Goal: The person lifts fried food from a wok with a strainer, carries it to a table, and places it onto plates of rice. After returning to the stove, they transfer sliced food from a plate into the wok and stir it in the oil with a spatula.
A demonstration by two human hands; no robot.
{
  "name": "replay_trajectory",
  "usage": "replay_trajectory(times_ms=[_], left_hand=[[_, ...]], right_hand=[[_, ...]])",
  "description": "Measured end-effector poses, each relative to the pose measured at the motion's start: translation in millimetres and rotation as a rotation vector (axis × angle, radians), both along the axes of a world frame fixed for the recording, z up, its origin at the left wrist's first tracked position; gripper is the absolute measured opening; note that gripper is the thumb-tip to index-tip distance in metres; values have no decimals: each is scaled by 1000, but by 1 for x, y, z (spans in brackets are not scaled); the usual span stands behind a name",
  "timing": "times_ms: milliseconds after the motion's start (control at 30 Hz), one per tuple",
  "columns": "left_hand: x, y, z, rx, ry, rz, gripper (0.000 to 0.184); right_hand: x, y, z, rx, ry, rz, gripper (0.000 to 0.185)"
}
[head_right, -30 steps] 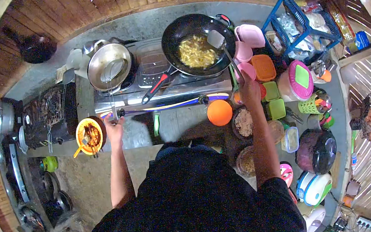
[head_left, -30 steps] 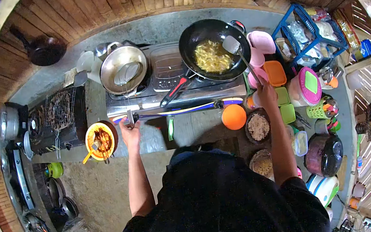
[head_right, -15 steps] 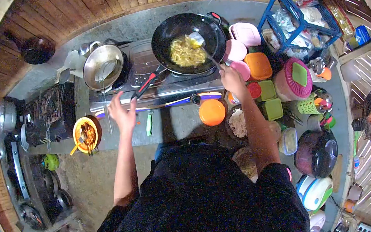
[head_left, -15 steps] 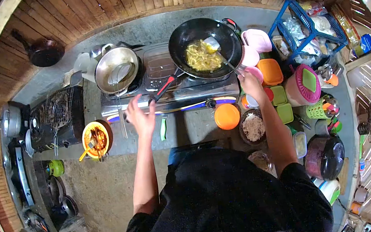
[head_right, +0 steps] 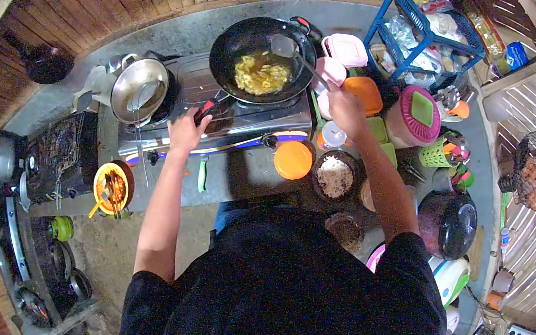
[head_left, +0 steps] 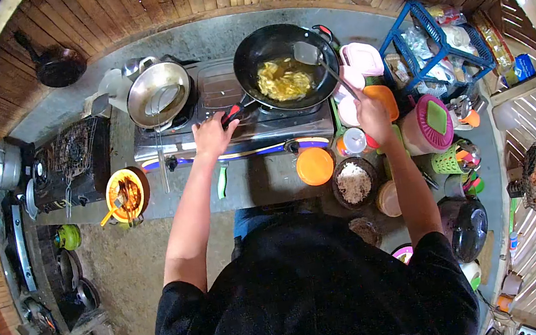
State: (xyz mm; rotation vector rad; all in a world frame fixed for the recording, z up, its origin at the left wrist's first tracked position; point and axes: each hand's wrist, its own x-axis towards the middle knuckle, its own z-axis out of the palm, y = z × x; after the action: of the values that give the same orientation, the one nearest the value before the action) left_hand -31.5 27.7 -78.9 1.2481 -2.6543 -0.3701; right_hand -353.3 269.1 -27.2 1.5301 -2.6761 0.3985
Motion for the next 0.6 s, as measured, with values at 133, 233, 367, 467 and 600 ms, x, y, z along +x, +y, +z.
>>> replay_trajectory(times_ms=[133, 233, 367, 467, 600], left_hand=[[-3, -8, -3, 208, 34, -18, 53], [-8, -6, 0, 237, -59, 15, 53], [-11, 0, 7, 251, -81, 23, 55], [-11, 3, 8, 235, -119, 52, 61], [-8, 4, 5, 216, -90, 62, 69]], right_hand=[[2, 2, 11, 154, 10, -52, 34], [-6, 3, -4, 125, -52, 72, 30], [-7, 0, -26, -166, -253, 297, 27], [-6, -6, -29, -228, -335, 284, 27], [-1, -14, -7, -159, -227, 71, 28]])
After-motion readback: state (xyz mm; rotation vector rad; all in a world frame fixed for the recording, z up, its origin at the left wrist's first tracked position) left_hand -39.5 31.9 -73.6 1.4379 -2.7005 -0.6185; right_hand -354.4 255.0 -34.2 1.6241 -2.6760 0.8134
